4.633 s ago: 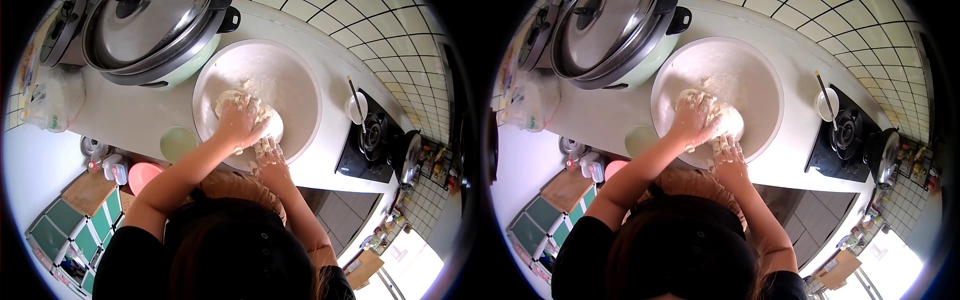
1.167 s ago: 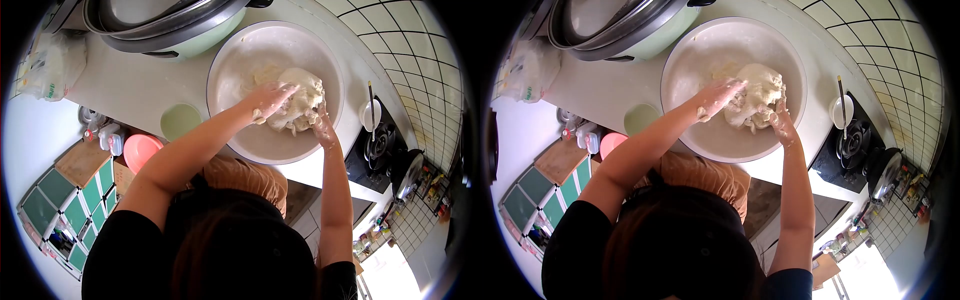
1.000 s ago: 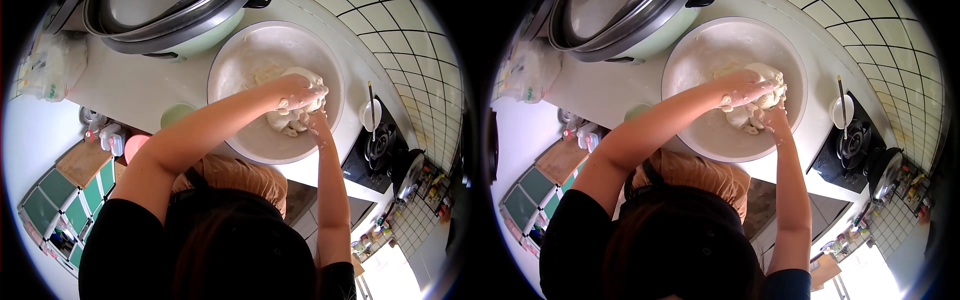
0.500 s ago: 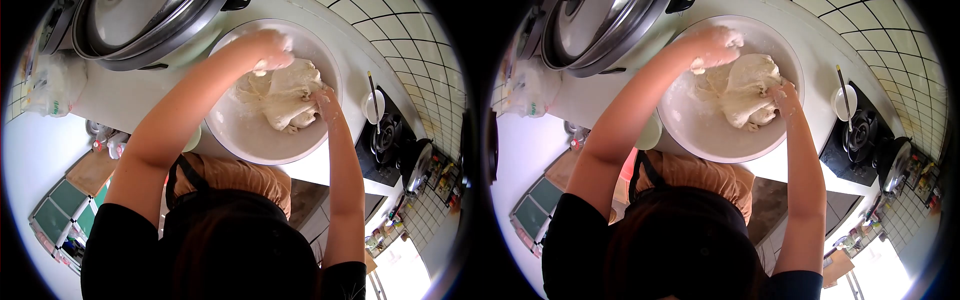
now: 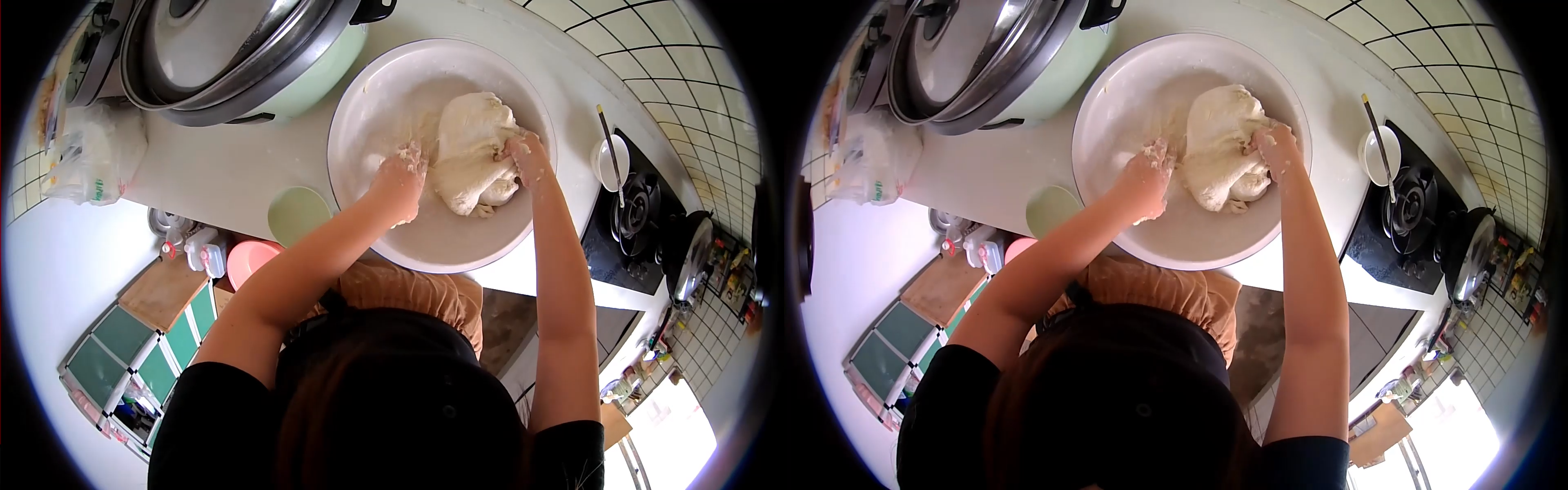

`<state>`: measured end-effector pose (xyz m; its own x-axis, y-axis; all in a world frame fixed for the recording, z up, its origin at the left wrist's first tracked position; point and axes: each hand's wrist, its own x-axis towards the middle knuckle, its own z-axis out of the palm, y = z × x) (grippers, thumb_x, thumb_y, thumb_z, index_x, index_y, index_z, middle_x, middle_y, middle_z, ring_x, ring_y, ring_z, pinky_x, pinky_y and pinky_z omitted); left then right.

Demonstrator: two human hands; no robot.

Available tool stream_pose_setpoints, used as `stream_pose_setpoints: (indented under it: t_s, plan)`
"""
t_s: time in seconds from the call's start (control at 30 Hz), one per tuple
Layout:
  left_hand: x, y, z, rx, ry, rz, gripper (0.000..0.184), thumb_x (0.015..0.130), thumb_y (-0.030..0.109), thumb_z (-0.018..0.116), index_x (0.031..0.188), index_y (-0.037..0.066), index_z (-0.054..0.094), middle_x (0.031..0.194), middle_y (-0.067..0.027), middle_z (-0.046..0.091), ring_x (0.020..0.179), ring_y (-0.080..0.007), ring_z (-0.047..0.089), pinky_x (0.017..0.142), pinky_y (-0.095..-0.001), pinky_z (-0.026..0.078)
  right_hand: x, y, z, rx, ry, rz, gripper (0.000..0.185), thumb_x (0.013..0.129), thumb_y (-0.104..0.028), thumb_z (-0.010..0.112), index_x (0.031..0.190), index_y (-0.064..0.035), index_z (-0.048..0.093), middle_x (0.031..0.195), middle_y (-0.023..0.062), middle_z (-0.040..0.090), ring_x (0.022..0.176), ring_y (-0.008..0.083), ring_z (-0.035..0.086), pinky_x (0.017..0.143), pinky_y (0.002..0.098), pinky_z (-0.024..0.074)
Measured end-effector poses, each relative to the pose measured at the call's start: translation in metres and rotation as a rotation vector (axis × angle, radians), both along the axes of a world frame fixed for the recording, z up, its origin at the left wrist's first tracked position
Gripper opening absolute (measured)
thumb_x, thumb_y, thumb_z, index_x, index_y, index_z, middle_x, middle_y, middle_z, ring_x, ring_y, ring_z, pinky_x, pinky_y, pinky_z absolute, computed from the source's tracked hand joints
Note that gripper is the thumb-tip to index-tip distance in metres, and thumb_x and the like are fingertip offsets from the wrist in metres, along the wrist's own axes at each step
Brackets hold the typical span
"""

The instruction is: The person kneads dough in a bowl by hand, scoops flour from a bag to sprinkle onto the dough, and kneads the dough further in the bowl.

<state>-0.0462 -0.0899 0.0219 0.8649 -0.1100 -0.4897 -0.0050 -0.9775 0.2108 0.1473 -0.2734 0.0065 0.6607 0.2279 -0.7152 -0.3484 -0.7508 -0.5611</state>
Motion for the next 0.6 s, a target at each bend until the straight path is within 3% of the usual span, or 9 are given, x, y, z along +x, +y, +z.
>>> stream_pose_setpoints:
  t_s: [0.03,0.1,0.17,0.23,0.3,0.37,0.47,0.53,0.6]
  plan:
    - [-0.007,-0.006,-0.005,0.042,-0.014,-0.047,0.074,0.070,0.023,0.067,0.133,-0.006,0.039,0.141,-0.0280,0.029,0.124,-0.0386,0.040,0.102,-0.0380,0.037,-0.004,0.007,0.016,-0.108,0.012,0.026,0.026,0.083,-0.022,0.058,0.097,-0.0007,0.064,0.082,0.0098,0.062,0.065,0.0189,0.055,0.060,0.0323,0.0460]
    - [-0.016,-0.017,-0.012,0.070,-0.018,-0.076,0.067,0.072,0.019,0.065,0.129,-0.006,0.042,0.137,-0.0277,0.036,0.118,-0.0383,0.047,0.098,-0.0377,0.041,-0.015,0.001,0.006,-0.093,-0.200,0.135,0.024,0.075,-0.015,0.058,0.091,0.0017,0.064,0.078,0.0101,0.063,0.061,0.0169,0.054,0.054,0.0302,0.0436]
    - [-0.023,-0.026,-0.017,0.044,0.001,-0.038,0.058,0.074,0.015,0.063,0.125,-0.007,0.046,0.132,-0.0271,0.043,0.111,-0.0376,0.052,0.091,-0.0381,0.046,-0.024,-0.004,0.004,-0.152,-0.354,0.262,0.029,0.072,-0.014,0.058,0.095,0.0021,0.065,0.085,0.0120,0.065,0.069,0.0172,0.056,0.062,0.0316,0.0461]
    - [-0.023,-0.021,-0.012,0.108,0.038,-0.184,0.051,0.075,0.012,0.061,0.121,-0.006,0.048,0.122,-0.0257,0.051,0.103,-0.0369,0.056,0.085,-0.0401,0.048,-0.033,0.010,0.032,-0.064,-0.209,0.187,0.038,0.073,-0.015,0.060,0.108,0.0013,0.061,0.095,0.0130,0.065,0.081,0.0186,0.058,0.073,0.0322,0.0468]
    - [-0.019,-0.008,-0.006,-0.040,0.177,-0.066,0.047,0.077,0.013,0.059,0.119,-0.004,0.050,0.113,-0.0247,0.056,0.097,-0.0366,0.059,0.080,-0.0417,0.049,-0.044,0.002,0.034,0.060,-0.140,0.188,0.051,0.074,-0.016,0.063,0.122,0.0000,0.053,0.107,0.0139,0.061,0.094,0.0199,0.057,0.085,0.0323,0.0452]
    - [-0.009,0.010,0.005,-0.398,0.403,0.321,0.044,0.079,0.016,0.058,0.119,-0.002,0.050,0.105,-0.0240,0.060,0.092,-0.0367,0.060,0.076,-0.0431,0.050,-0.054,-0.019,0.022,0.222,-0.153,0.266,0.068,0.075,-0.017,0.066,0.136,-0.0019,0.040,0.121,0.0149,0.056,0.109,0.0211,0.054,0.096,0.0318,0.0411]
    - [-0.005,0.023,0.029,-0.378,0.065,0.391,0.031,0.088,0.023,0.051,0.108,0.000,0.056,0.088,-0.0193,0.063,0.082,-0.0327,0.063,0.077,-0.0437,0.051,-0.068,-0.020,0.039,0.082,-0.149,0.344,0.081,0.077,-0.019,0.069,0.143,-0.0034,0.026,0.134,0.0150,0.047,0.123,0.0222,0.044,0.104,0.0311,0.0330]
    - [0.013,0.021,0.052,-0.528,-0.142,0.571,0.043,0.092,0.032,0.046,0.119,-0.001,0.053,0.117,-0.0239,0.056,0.101,-0.0383,0.058,0.086,-0.0452,0.047,-0.070,-0.021,0.045,0.170,-0.086,0.325,0.084,0.079,-0.022,0.068,0.145,-0.0031,0.019,0.140,0.0161,0.040,0.127,0.0228,0.040,0.106,0.0317,0.0305]
    - [0.030,-0.002,0.032,-0.531,-0.477,0.535,0.052,0.093,0.037,0.043,0.130,0.000,0.043,0.133,-0.0265,0.039,0.113,-0.0414,0.049,0.094,-0.0457,0.041,-0.072,-0.027,0.045,0.263,-0.099,0.328,0.085,0.080,-0.023,0.067,0.146,-0.0032,0.017,0.141,0.0160,0.039,0.128,0.0227,0.039,0.106,0.0319,0.0304]
